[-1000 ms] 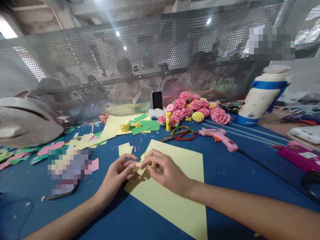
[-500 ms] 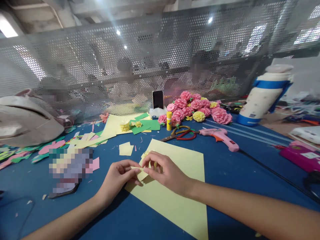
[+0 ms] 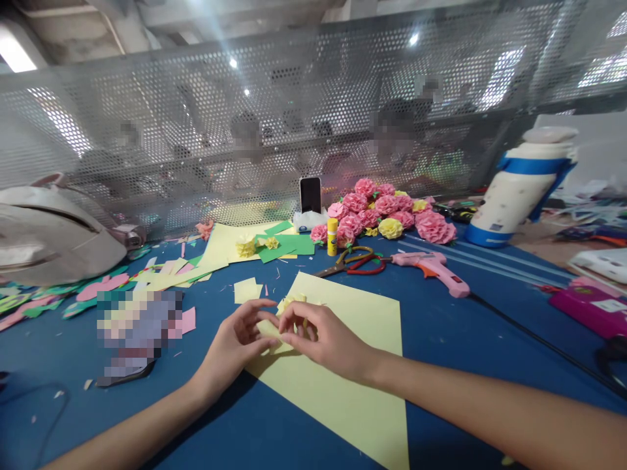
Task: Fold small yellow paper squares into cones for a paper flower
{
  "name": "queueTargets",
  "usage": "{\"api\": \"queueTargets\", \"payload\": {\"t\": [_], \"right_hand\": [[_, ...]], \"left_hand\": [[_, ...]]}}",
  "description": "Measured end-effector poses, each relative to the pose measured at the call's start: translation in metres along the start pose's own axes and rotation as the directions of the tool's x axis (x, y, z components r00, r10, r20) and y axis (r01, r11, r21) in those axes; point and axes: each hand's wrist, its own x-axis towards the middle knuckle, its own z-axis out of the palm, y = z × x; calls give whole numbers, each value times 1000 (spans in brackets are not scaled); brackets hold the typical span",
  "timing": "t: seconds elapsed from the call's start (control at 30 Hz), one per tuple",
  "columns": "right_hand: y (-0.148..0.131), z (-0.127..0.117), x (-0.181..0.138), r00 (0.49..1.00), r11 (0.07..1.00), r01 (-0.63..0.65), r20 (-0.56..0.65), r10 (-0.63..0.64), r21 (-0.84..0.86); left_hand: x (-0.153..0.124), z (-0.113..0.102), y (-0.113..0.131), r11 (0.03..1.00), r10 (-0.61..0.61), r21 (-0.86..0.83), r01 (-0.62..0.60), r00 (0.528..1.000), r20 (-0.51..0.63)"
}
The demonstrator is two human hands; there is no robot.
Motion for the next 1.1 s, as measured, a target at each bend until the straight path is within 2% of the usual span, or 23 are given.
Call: {"api": "queueTargets", "payload": {"t": [0.2,0.57,1.1], "right_hand": [[2,0,2,998,998,-46,41,45,30],[4,1,1,994,995,-84,71,80,53],[5,-2,4,989,986,-135,-43,140,95]], "left_hand": [[0,0,-1,999,41,22,-40,999,-31],[-6,3,1,991,6,132,0,999,-50],[-8,1,4,971,32,237,-16,998,-62]]}}
